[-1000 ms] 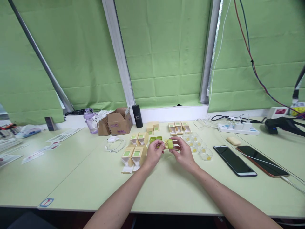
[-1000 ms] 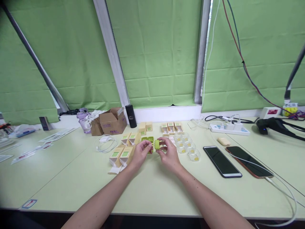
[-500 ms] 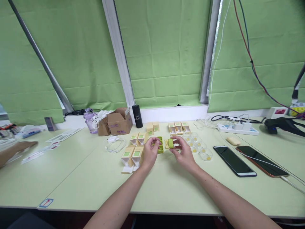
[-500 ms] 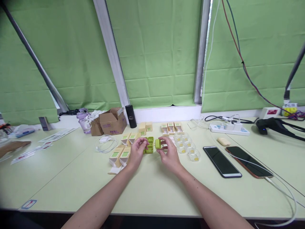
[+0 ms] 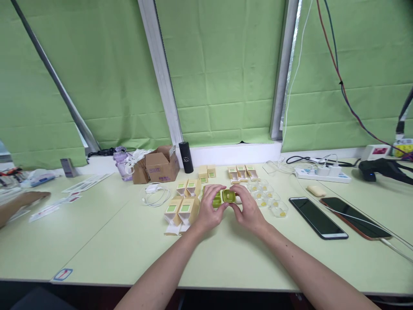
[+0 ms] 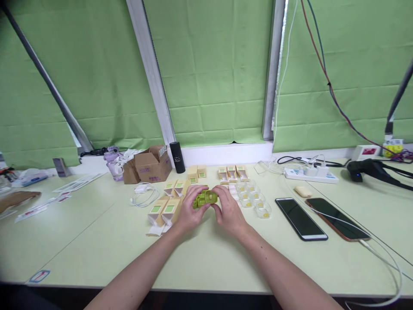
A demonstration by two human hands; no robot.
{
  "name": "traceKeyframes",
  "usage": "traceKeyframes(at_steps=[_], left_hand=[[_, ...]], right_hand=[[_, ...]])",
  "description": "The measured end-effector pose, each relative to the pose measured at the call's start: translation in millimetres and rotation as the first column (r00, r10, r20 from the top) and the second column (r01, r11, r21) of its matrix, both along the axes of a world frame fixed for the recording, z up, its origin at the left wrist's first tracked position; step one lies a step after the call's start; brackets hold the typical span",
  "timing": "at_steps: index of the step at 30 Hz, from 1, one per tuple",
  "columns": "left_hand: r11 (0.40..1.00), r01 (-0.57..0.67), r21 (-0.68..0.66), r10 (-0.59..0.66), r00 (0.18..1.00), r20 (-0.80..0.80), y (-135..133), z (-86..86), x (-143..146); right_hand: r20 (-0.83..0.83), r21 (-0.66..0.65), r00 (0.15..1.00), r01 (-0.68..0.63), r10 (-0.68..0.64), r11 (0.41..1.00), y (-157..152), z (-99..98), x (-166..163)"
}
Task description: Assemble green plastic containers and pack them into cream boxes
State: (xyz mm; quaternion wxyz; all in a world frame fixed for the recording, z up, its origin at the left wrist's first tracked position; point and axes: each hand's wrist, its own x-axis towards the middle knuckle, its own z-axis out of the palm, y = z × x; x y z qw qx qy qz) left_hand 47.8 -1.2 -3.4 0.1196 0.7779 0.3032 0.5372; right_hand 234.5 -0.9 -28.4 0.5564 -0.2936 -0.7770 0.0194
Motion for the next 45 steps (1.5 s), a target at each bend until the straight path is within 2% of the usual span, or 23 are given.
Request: traceKeyframes(at_steps=[15, 22, 31, 45], left_hand=[[1.000, -0.007, -0.011, 0.008, 1.000, 0.029, 4.2, -4.8, -2.0], [1.000, -0.011, 0.015, 0.011, 0.999, 0.043, 2.9, -4.6, -1.0], [1.000, 0.000, 0.009, 0.000, 0.999, 0.041, 1.6, -3.0, -1.7], [1.000, -0.018, 0.019, 0.018, 0.999, 0.040, -3.1, 0.0, -0.8]], right_hand=[[0.073, 0.119, 0.995, 0.061, -0.070, 0.991, -0.6, 1.1, 0.2], [0.098, 0.132, 0.993, 0.057, -0.071, 0.990, -3.2, 4.5, -0.3], [0.032, 0.127, 0.998, 0.057, -0.062, 0.990, -1.7, 2.3, -0.7], [0.026, 0.127, 0.999, 0.020, -0.024, 0.992, -2.5, 3.6, -0.1]])
